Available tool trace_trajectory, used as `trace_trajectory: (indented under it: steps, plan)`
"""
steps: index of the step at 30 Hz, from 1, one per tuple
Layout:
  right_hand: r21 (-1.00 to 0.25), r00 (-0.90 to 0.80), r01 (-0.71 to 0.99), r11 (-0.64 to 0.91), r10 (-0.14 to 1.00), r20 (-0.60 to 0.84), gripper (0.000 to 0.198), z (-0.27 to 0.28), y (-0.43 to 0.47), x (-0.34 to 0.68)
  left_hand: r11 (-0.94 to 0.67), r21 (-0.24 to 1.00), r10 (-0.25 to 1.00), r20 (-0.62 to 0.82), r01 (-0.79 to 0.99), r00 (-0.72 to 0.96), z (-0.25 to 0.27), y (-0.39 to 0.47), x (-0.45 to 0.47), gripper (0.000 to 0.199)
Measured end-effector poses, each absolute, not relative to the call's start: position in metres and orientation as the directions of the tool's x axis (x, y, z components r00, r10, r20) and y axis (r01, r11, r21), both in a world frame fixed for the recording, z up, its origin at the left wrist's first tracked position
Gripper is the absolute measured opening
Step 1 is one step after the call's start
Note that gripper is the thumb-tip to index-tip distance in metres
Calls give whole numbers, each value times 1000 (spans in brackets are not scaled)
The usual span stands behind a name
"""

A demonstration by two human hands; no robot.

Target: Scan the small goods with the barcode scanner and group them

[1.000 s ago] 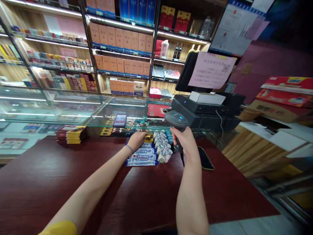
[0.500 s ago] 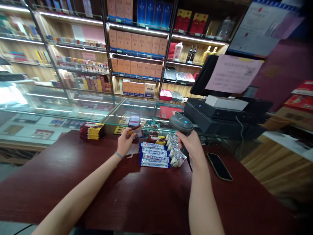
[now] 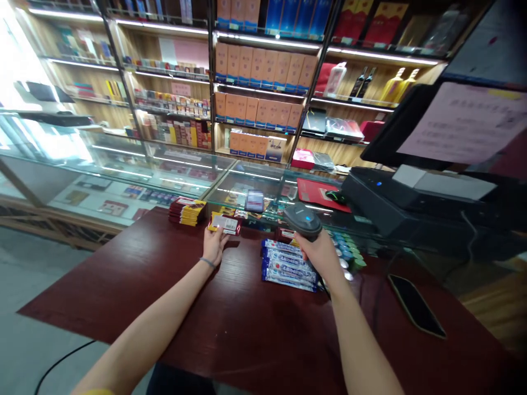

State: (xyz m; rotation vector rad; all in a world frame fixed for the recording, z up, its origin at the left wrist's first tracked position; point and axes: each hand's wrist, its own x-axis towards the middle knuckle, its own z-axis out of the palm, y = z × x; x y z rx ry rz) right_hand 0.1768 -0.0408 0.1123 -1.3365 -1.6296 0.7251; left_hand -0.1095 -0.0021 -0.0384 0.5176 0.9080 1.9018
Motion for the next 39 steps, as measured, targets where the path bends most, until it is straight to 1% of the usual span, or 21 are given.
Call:
trace_trajectory:
  steps: [3, 5, 9, 11, 14, 17, 20, 26, 29, 34, 39]
  plan:
    - [-815, -89, 513, 270, 961, 263, 33, 95, -39, 159, -287, 740, 872, -60, -608, -485, -42, 2, -113, 37]
    - [-771, -157, 567, 288, 958, 242, 38, 81, -38, 146, -285, 733, 871, -71, -617, -486, -44, 4, -114, 36]
    - [-719, -270, 638, 277, 954, 127, 44, 62, -43, 124, -279, 724, 869, -89, -631, -486, -45, 6, -115, 33]
    - [-708, -290, 659, 254, 954, 72, 49, 58, -47, 116, -275, 722, 869, -96, -635, -486, -45, 6, -115, 32]
    - [-691, -307, 680, 245, 951, 35, 58, 58, -51, 112, -274, 716, 874, -93, -641, -478, -46, 6, -115, 32]
    - [-659, -336, 693, 291, 940, 62, 46, 58, -52, 112, -296, 709, 882, -54, -640, -469, -45, 6, -113, 31]
    - [-630, -330, 708, 319, 938, 103, 36, 55, -52, 113, -321, 699, 886, -17, -639, -464, -43, 5, -112, 29]
    - [-650, -308, 707, 280, 949, 73, 40, 55, -50, 114, -272, 712, 875, -97, -647, -475, -44, 6, -114, 30]
    - [-664, -315, 694, 278, 947, 67, 40, 57, -51, 115, -271, 725, 873, -93, -634, -479, -46, 7, -115, 33]
    - [-690, -318, 660, 297, 943, 101, 41, 56, -50, 117, -273, 727, 876, -83, -630, -475, -46, 7, -114, 38]
    - [-743, -318, 588, 319, 936, 151, 40, 55, -49, 118, -273, 714, 875, -95, -645, -475, -39, 2, -113, 37]
